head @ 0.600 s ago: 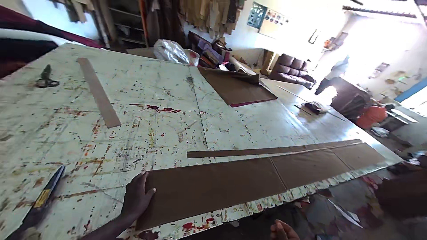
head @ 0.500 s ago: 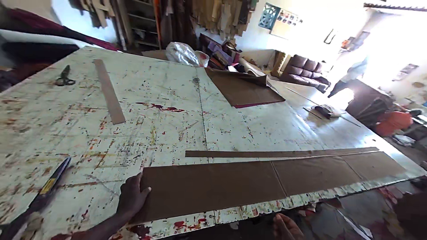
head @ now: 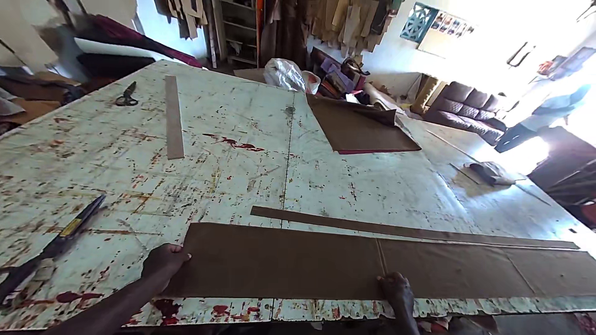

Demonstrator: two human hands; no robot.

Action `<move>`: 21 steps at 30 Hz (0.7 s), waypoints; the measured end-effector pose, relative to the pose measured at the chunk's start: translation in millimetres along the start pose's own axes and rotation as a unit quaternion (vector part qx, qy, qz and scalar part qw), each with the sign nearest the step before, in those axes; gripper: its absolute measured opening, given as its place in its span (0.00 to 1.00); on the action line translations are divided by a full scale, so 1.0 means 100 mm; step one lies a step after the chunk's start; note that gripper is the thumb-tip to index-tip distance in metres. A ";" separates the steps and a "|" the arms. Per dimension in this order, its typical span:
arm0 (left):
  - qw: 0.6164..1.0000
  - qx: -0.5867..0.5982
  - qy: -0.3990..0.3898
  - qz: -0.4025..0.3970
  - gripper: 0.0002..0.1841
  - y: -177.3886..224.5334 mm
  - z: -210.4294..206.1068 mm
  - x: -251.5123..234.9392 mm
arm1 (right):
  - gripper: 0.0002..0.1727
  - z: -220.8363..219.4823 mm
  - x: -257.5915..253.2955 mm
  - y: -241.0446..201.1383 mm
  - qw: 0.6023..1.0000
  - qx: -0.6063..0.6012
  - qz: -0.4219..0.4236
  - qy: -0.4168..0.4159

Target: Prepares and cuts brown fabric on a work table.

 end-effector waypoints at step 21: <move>0.997 0.041 -0.003 -0.061 0.18 -0.06 0.07 -0.02 | 0.14 -0.04 -0.23 -0.10 0.934 -0.352 0.004 -0.054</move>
Point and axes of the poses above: each hand's wrist, its own x-axis away from the middle knuckle, its own z-axis out of the back of the hand, y = z × x, the point moved 2 cm from there along -x, towards the middle knuckle, and after that the axes turned 2 degrees about z, right-handed, at the moved point
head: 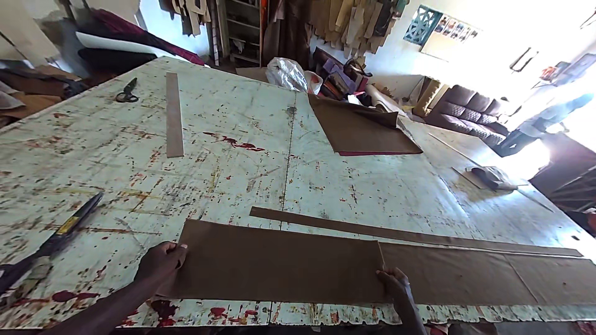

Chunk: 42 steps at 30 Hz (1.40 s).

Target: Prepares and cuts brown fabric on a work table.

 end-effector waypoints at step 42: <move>0.997 0.040 -0.051 0.042 0.11 -0.02 0.10 -0.04 | 0.11 0.02 -0.10 0.14 0.993 0.110 0.018 0.036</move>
Point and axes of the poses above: each hand's wrist, its own x-axis away from the middle knuckle, its own z-axis out of the back of the hand, y = z × x, the point moved 2 cm from there along -x, towards the middle knuckle, and after that the axes turned 2 degrees about z, right-handed, at the moved point
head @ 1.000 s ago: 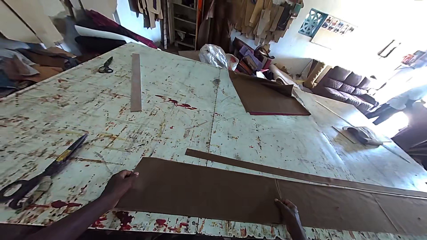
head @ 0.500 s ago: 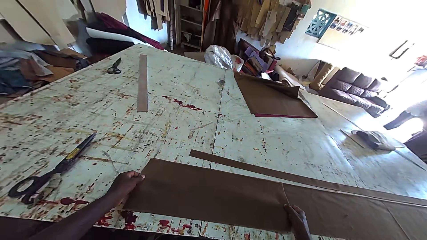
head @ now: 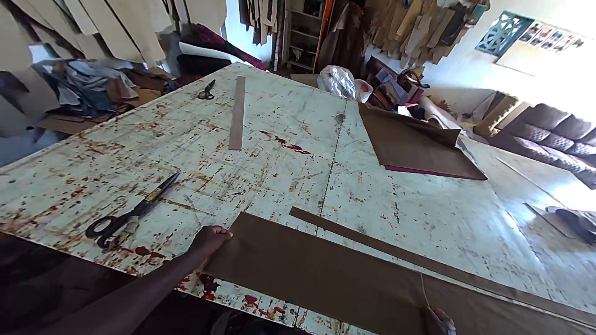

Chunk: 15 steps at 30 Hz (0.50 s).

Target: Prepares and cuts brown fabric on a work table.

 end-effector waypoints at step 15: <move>1.000 -0.021 0.015 0.016 0.12 0.14 -0.08 0.05 | 0.14 -0.05 -0.13 0.08 0.999 0.034 -0.007 0.019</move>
Point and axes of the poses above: each hand's wrist, its own x-axis away from the middle knuckle, its own z-axis out of the back of the hand, y = z × x, the point moved 2 cm from there along -x, towards the middle knuckle, and after that the axes turned 2 degrees about z, right-handed, at the moved point
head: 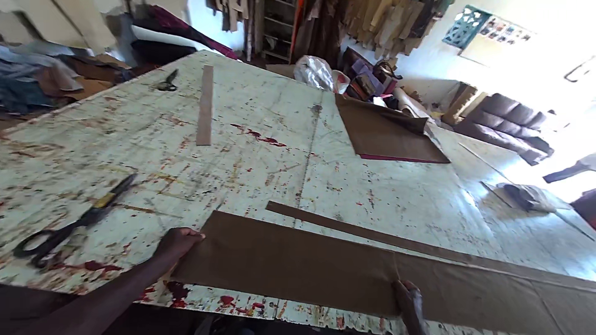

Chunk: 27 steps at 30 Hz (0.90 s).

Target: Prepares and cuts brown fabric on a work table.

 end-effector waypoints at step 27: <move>0.999 -0.023 0.036 -0.018 0.13 -0.07 -0.02 -0.02 | 0.15 0.03 0.08 -0.14 0.998 0.066 -0.009 0.005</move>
Point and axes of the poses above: each hand's wrist, its own x-axis away from the middle knuckle, its own z-axis out of the back of the hand, y = z × x, the point moved 2 cm from there along -x, towards the middle knuckle, and after that the axes turned 2 degrees about z, right-handed, at the moved point
